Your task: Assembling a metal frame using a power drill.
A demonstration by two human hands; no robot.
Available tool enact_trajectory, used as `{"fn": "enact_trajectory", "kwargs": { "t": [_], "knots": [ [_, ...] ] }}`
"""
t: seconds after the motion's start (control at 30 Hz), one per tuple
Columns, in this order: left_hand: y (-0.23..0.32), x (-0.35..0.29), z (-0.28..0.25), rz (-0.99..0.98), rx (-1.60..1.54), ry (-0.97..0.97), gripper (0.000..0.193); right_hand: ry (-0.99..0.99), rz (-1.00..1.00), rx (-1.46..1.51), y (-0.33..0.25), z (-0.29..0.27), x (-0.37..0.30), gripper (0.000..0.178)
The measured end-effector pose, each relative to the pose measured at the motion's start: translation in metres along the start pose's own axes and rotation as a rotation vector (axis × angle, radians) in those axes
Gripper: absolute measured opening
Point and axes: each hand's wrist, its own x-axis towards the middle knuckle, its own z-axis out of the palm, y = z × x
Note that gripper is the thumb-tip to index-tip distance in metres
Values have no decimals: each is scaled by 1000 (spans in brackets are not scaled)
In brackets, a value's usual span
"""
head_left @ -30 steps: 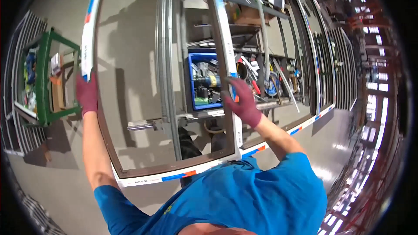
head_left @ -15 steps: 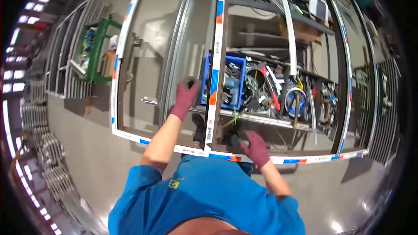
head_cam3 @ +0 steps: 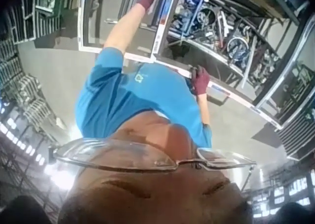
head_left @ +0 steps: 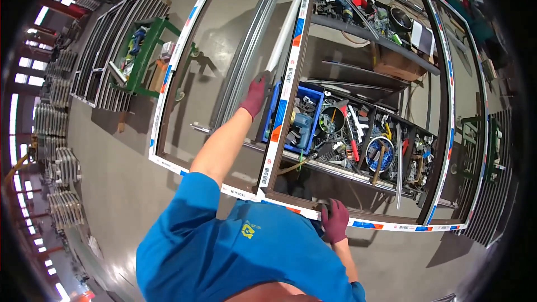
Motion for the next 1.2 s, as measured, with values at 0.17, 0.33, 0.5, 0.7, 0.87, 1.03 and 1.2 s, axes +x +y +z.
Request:
{"fn": "enact_trajectory", "kwargs": {
  "t": [0.17, 0.33, 0.5, 0.7, 0.87, 1.03, 1.2],
  "knots": [
    [-13, 31, 17, -106, -194, 141, 45, -21, 95, -8, -17, -8, 11, 44],
    [-31, 58, 16, -59, -155, -45, 43, 11, 106, -84, -20, 0, 18, 40],
    [-47, 88, 27, 203, 65, 32, 49, -27, 142, -70, -32, -3, 34, 36],
    [-17, 75, 48, 188, 86, 101, 53, -34, 180, -89, -25, 5, 28, 35],
    [-29, 104, 28, 132, -234, -80, 46, -56, 176, -63, -28, 7, 35, 34],
    [-24, 107, 28, -3, 5, -180, 42, -51, 185, -89, -31, 5, 37, 30],
    [-26, 114, 49, 206, 140, -83, 44, -49, 186, -86, -28, 6, 36, 31]
  ]
}}
